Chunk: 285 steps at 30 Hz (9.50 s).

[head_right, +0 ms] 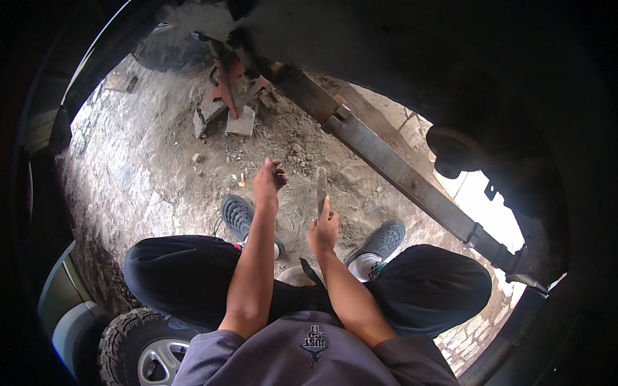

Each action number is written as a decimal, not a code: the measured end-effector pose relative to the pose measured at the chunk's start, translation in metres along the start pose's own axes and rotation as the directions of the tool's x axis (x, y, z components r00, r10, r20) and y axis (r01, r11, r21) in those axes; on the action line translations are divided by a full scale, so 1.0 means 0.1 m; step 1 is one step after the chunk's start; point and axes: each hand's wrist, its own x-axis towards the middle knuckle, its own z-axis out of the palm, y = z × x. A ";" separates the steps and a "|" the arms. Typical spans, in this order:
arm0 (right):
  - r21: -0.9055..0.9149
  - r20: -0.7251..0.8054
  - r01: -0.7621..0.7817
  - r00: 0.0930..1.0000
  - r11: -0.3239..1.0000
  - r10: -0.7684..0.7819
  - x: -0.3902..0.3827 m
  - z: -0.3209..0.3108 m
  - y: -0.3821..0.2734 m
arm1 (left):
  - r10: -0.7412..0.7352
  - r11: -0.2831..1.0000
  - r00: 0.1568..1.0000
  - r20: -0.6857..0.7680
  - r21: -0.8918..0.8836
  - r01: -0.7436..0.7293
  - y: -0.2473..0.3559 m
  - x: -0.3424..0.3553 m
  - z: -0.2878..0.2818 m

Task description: The person sits under a vehicle and uses a hammer to tap and adjust a metal bracket or beam on the undercarriage. They repeatedly strike and reposition the part with both hands, occasionally pausing to inspect the fit.

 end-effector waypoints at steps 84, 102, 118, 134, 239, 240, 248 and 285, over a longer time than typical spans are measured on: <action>-0.069 -0.275 0.757 0.611 0.650 -0.742 1.92 -1.90 -1.89 | -0.147 0.534 0.965 0.218 0.838 -0.108 2.16 0.56 1.29; -0.047 -0.266 0.721 0.658 0.692 -0.704 1.93 -1.90 -2.02 | -0.015 0.620 0.959 0.282 0.755 -0.213 1.88 0.79 1.15; -0.065 -0.332 0.787 0.563 0.614 -0.757 1.93 -1.86 -1.95 | -0.117 0.557 0.965 0.235 0.820 -0.132 1.95 0.78 1.15; -0.054 -0.301 0.754 0.613 0.655 -0.731 1.90 -1.83 -1.91 | -0.178 0.655 0.957 0.231 0.753 -0.060 1.91 0.82 1.07; -0.024 -0.344 0.732 0.633 0.680 -0.693 1.90 -1.82 -1.91 | 0.147 0.480 0.971 0.190 0.844 -0.238 1.92 0.78 1.10; -0.029 -0.353 0.740 0.621 0.672 -0.700 1.94 -1.80 -1.96 | 0.142 0.467 0.969 0.203 0.849 -0.247 1.93 0.77 1.12; -0.066 -0.347 0.731 0.621 0.679 -0.702 1.98 -1.78 -2.22 | 0.153 0.412 0.959 0.237 0.867 -0.280 1.94 0.81 1.09; -0.118 -0.315 0.766 0.575 0.632 -0.755 2.03 -1.80 -2.21 | 0.149 0.418 0.966 0.209 0.873 -0.253 1.89 0.83 1.11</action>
